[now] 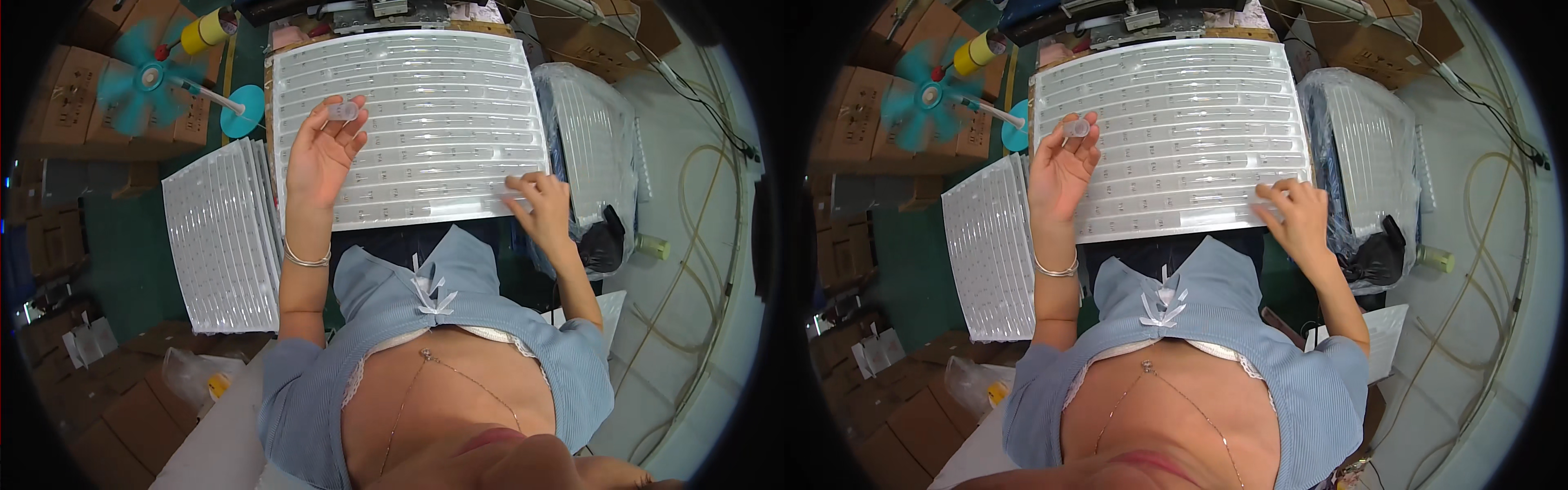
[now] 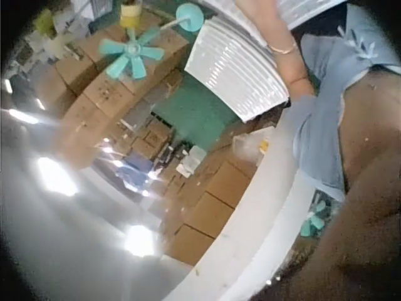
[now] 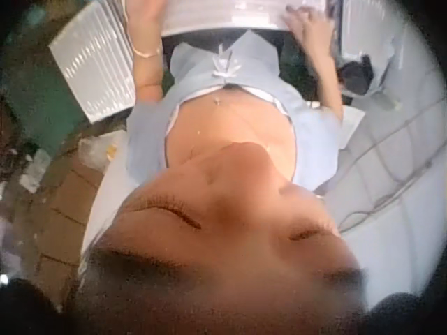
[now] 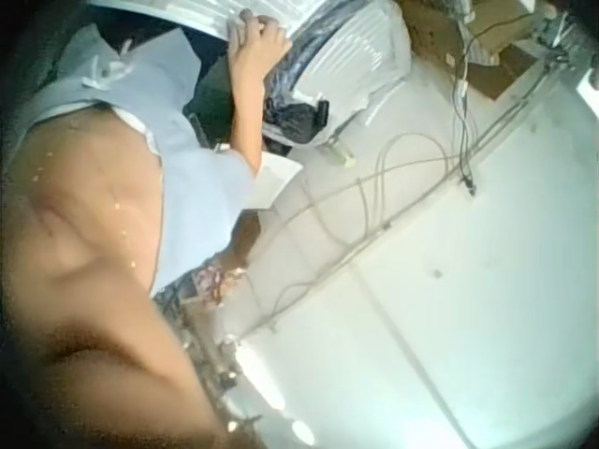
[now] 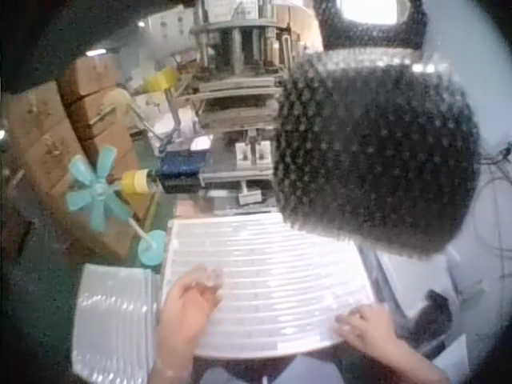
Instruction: The person repeatedly picks up small transparent plastic pieces and inserts them into a larger white plastic tray with multiple slots. They handle the pieces one at a time, placing them into the tray and occasionally adjusting the tray's position on the workbench.
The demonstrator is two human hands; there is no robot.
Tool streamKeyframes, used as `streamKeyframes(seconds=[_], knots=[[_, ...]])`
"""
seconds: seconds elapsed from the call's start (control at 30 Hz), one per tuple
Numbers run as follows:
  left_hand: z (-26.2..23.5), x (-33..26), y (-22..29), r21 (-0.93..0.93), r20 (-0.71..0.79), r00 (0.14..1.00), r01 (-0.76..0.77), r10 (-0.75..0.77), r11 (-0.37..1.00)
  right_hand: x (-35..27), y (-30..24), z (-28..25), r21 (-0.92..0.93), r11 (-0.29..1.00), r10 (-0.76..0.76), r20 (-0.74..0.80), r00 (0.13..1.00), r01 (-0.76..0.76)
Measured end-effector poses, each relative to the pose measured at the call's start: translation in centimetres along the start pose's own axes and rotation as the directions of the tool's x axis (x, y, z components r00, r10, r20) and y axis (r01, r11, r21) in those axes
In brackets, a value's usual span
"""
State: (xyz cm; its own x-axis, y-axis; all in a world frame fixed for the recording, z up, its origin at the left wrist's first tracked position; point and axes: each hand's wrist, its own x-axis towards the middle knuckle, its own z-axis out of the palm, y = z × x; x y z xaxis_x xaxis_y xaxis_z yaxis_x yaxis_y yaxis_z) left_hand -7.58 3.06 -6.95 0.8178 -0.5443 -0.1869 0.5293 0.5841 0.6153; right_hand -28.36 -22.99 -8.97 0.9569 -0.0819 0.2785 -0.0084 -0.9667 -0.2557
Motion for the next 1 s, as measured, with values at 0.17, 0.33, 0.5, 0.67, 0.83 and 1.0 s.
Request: streamKeyframes(seconds=[0.17,0.33,0.5,0.67,0.83,1.0], knots=[[-1.5,1.8,-0.4,-0.092,-0.042,0.999,0.015,-0.019,0.996,-0.8,1.0,1.4,-0.009,0.986,-0.160,0.221,0.962,0.166],[0.1,4.0,0.6,0.446,0.022,0.978,-0.196,0.208,0.873,1.6,0.9,0.3,0.201,0.961,-0.236,0.235,0.943,0.190],[1.6,8.9,1.4,0.790,0.173,0.898,-0.372,0.404,0.487,6.2,3.9,-0.6,0.663,0.735,0.114,0.083,0.990,-0.140],[5.4,16.1,3.2,0.880,0.426,0.662,-0.462,0.617,-0.112,14.5,7.1,1.2,0.870,0.481,0.390,-0.100,0.915,-0.110],[10.2,23.1,4.4,0.696,0.701,0.455,-0.270,0.549,-0.665,22.7,6.5,1.3,0.856,0.516,0.409,-0.217,0.886,-0.028],[13.0,27.0,4.3,0.474,0.758,0.584,-0.191,0.288,-0.860,29.5,5.1,1.6,0.611,0.789,0.307,-0.473,0.826,0.057]])
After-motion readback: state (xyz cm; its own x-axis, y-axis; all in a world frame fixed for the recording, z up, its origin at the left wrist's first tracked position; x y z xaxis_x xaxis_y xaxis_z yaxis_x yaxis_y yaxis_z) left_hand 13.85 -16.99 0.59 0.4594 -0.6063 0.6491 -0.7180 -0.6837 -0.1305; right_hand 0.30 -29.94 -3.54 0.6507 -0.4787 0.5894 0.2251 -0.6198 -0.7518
